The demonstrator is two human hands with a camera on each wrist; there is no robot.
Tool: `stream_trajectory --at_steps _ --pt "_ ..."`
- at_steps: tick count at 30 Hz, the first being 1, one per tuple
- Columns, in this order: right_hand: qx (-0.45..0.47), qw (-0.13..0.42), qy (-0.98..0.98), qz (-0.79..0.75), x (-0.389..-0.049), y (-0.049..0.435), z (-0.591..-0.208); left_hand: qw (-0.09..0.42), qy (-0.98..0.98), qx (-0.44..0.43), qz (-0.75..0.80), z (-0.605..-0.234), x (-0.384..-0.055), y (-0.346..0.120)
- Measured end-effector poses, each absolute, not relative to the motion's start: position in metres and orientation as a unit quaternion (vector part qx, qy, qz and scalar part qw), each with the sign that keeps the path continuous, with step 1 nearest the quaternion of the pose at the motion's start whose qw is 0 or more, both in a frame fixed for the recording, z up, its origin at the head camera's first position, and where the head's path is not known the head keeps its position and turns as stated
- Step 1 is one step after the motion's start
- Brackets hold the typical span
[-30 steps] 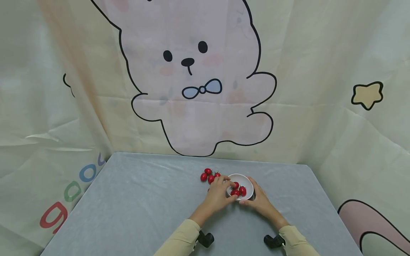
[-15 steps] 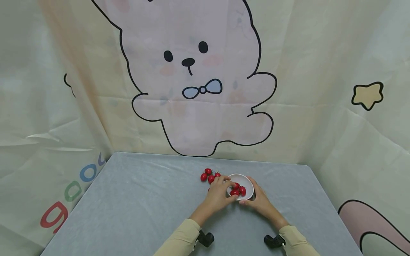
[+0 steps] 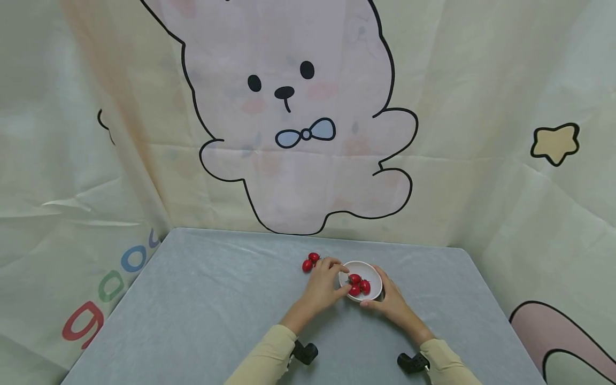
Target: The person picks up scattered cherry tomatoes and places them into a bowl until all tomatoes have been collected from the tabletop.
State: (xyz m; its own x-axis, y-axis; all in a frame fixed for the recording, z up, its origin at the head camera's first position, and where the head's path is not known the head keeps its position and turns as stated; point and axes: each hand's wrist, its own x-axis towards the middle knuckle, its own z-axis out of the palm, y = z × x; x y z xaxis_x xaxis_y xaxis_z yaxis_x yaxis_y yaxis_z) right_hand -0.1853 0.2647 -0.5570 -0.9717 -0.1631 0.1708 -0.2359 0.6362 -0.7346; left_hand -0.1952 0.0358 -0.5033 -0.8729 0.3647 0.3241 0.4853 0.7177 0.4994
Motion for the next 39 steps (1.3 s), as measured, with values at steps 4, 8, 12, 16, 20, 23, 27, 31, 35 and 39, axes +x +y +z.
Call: stream_trajectory --at_steps 4,8,12,16,20,23,27,31,35,39 --pt "0.107 0.04 -0.904 0.412 -0.185 0.265 -0.557 0.091 -0.922 -0.22 -0.306 -0.499 -0.196 0.03" --pt "0.11 0.047 -0.904 0.411 -0.187 0.265 -0.559 0.089 -0.922 -0.213 -0.31 -0.499 -0.198 0.024" --pt "0.114 0.049 -0.902 0.413 -0.188 0.265 -0.559 0.094 -0.921 -0.209 -0.314 -0.5 -0.203 0.018" --pt "0.114 0.05 -0.902 0.414 -0.188 0.265 -0.559 0.096 -0.922 -0.202 -0.316 -0.498 -0.208 0.011" --pt "0.114 0.055 -0.902 0.412 -0.187 0.266 -0.559 0.092 -0.92 -0.191 -0.331 -0.496 -0.211 0.004" --pt "0.114 0.054 -0.902 0.414 -0.187 0.266 -0.559 0.091 -0.917 -0.186 -0.342 -0.495 -0.213 -0.001" --pt "0.111 0.049 -0.901 0.417 -0.187 0.266 -0.559 0.096 -0.917 -0.183 -0.341 -0.495 -0.216 -0.005" --pt "0.111 0.048 -0.9 0.419 -0.186 0.266 -0.559 0.097 -0.915 -0.174 -0.35 -0.497 -0.219 -0.009" --pt "0.112 0.048 -0.897 0.424 -0.186 0.266 -0.559 0.097 -0.918 -0.16 -0.35 -0.504 -0.223 -0.015" --pt "0.11 0.05 -0.897 0.426 -0.186 0.266 -0.558 0.095 -0.924 -0.15 -0.34 -0.511 -0.227 -0.021"
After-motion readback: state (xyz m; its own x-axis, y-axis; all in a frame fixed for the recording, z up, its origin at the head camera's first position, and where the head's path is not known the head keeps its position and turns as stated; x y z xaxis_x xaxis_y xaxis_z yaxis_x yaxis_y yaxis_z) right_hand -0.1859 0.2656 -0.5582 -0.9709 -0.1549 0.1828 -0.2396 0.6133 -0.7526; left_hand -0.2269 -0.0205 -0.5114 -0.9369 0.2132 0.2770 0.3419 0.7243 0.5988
